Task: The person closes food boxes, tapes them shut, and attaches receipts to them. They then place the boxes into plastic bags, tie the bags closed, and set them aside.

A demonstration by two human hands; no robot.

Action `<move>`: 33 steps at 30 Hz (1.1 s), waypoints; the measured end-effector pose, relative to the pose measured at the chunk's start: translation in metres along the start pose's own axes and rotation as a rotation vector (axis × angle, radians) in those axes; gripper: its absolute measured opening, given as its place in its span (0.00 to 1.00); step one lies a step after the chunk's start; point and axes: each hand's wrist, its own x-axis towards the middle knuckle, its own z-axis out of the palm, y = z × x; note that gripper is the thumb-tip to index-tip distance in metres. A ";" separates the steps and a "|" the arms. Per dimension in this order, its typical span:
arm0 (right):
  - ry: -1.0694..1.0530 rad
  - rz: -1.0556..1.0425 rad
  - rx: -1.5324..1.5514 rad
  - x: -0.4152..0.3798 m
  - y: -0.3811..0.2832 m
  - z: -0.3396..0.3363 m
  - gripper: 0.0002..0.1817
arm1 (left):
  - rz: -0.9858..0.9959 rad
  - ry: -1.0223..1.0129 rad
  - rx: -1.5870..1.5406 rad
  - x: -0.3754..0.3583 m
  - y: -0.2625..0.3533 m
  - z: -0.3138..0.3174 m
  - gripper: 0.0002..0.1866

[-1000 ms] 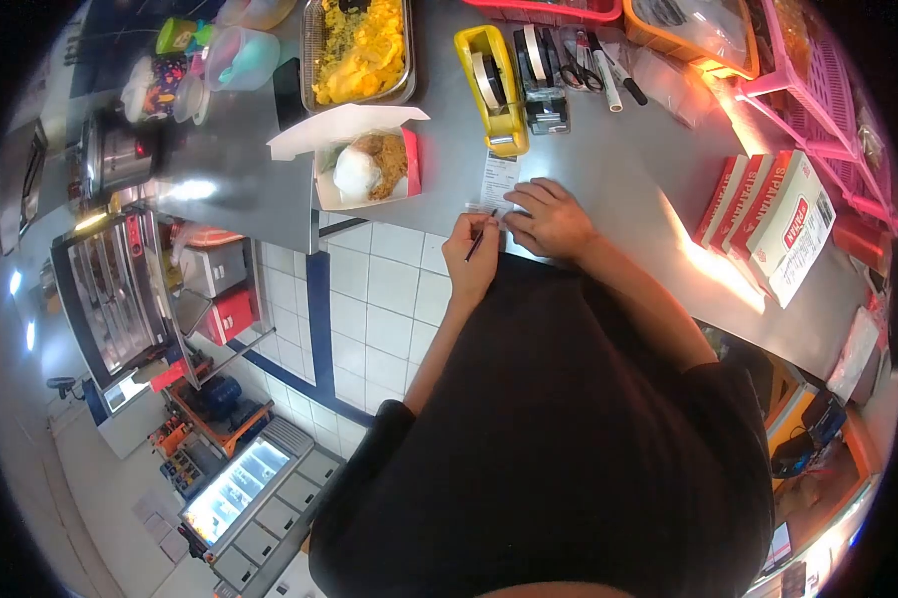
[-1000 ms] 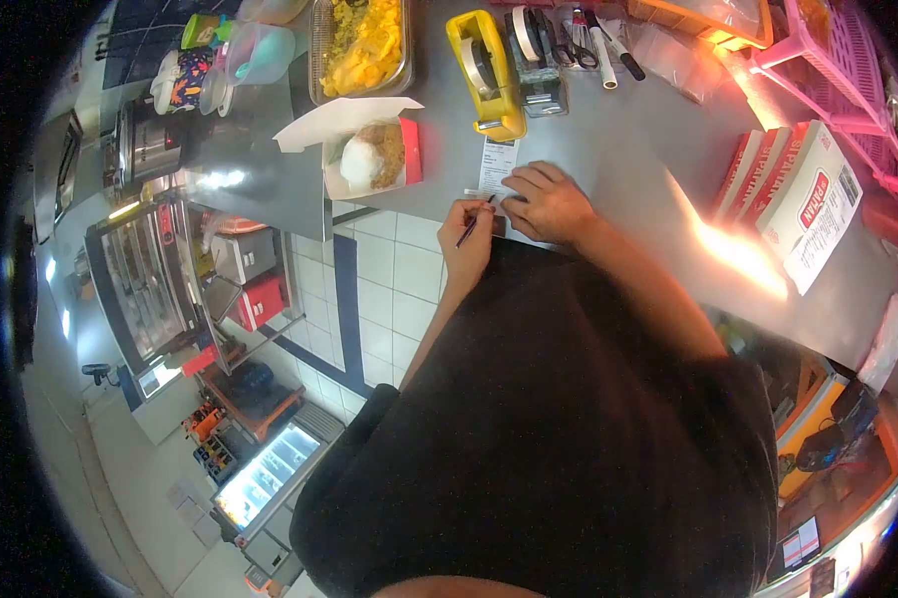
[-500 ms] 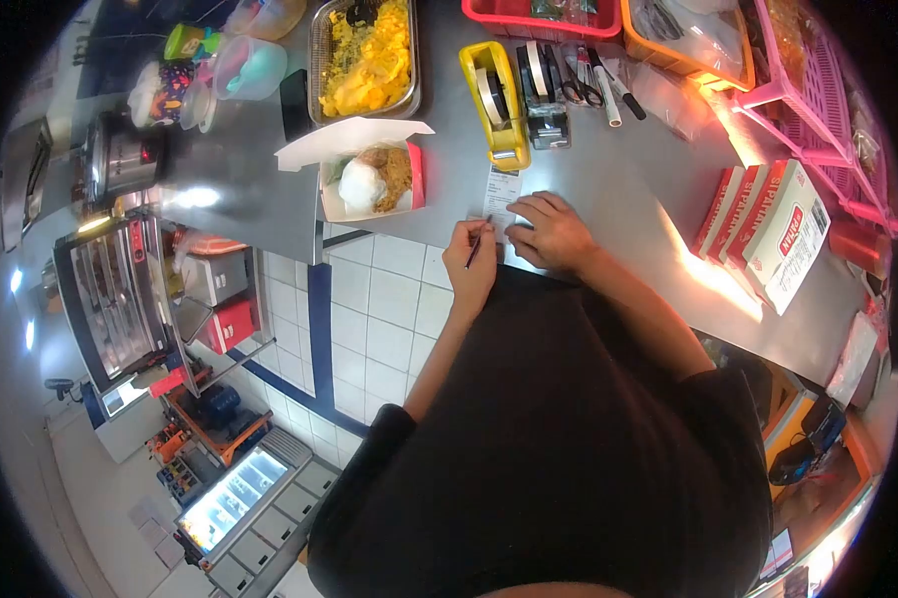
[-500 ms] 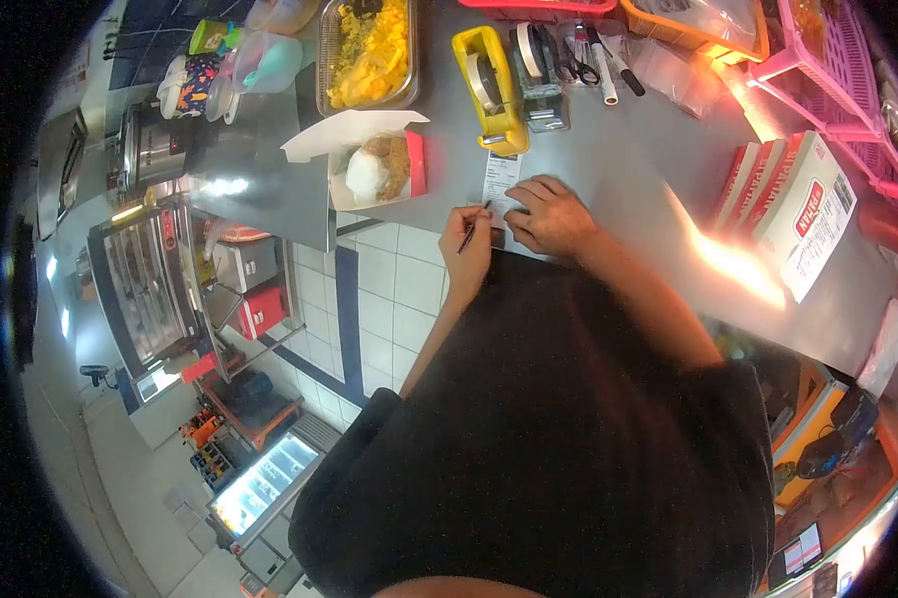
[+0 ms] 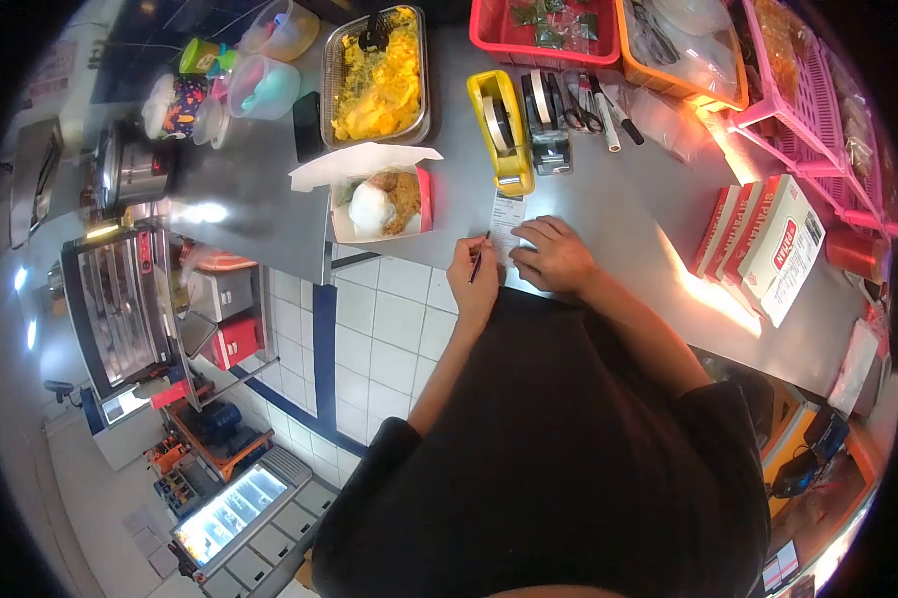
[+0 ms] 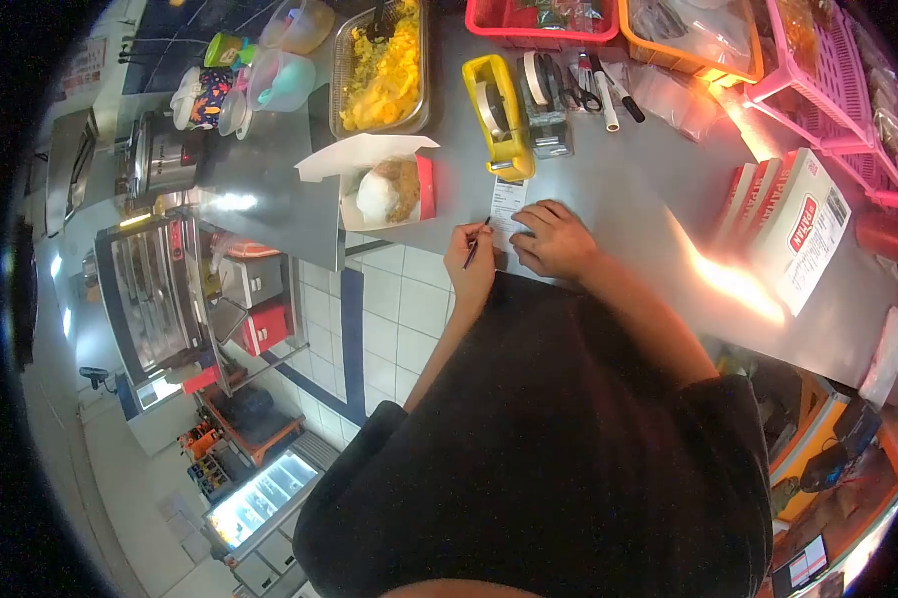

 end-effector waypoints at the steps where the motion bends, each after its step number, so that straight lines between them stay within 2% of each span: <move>1: 0.001 0.010 0.004 0.000 -0.001 -0.001 0.09 | -0.026 0.071 -0.043 0.001 -0.001 0.001 0.08; 2: 0.002 0.011 0.002 0.001 0.000 -0.002 0.09 | -0.024 0.069 -0.044 0.002 -0.001 0.001 0.08; 4: 0.007 -0.009 -0.005 0.000 0.001 0.000 0.08 | -0.039 -0.154 -0.028 0.003 -0.002 -0.002 0.08; 5: 0.010 -0.010 -0.006 0.000 0.001 0.000 0.08 | -0.036 -0.154 -0.027 0.002 -0.002 -0.001 0.08; 7: 0.050 -0.011 0.012 -0.002 0.002 0.003 0.08 | 0.020 0.052 -0.004 0.002 0.005 0.002 0.08; 8: 0.052 -0.008 0.009 -0.003 0.003 0.004 0.08 | 0.022 0.047 -0.005 0.003 0.004 0.002 0.08; 10: 0.046 -0.022 0.002 -0.003 0.004 0.004 0.07 | 0.007 -0.139 -0.032 0.006 -0.001 0.001 0.08; 13: 0.037 -0.029 0.029 -0.003 0.004 0.003 0.07 | 0.066 -0.030 0.000 0.006 -0.002 0.003 0.07; 17: 0.046 -0.026 0.012 -0.002 0.002 0.001 0.07 | 0.072 -0.018 -0.031 0.010 -0.006 0.008 0.07; 19: 0.045 -0.036 0.021 -0.002 0.002 0.000 0.07 | 0.126 -0.165 0.063 0.011 -0.005 0.007 0.07; 20: 0.047 -0.037 0.017 -0.001 0.002 0.000 0.07 | 0.130 -0.166 0.061 0.012 -0.004 0.007 0.07; 22: 0.075 -0.038 0.031 -0.002 0.002 0.002 0.08 | 0.085 0.061 -0.074 0.011 -0.001 0.009 0.07; 23: 0.074 -0.039 0.029 -0.002 0.003 0.003 0.08 | 0.086 0.061 -0.076 0.013 -0.001 0.009 0.07; 25: 0.061 -0.029 0.020 -0.004 0.004 0.004 0.08 | 0.233 -0.166 0.039 0.018 -0.004 0.007 0.05; 29: 0.086 -0.031 0.010 -0.003 0.003 0.005 0.09 | 0.130 -0.095 -0.012 0.022 -0.002 0.002 0.04; 32: 0.083 -0.022 0.007 -0.003 0.002 0.006 0.09 | 0.258 -0.147 0.141 0.025 0.014 -0.004 0.06; 33: 0.098 -0.022 0.005 -0.004 0.003 0.009 0.09 | 0.396 -0.167 0.167 0.026 0.028 -0.003 0.07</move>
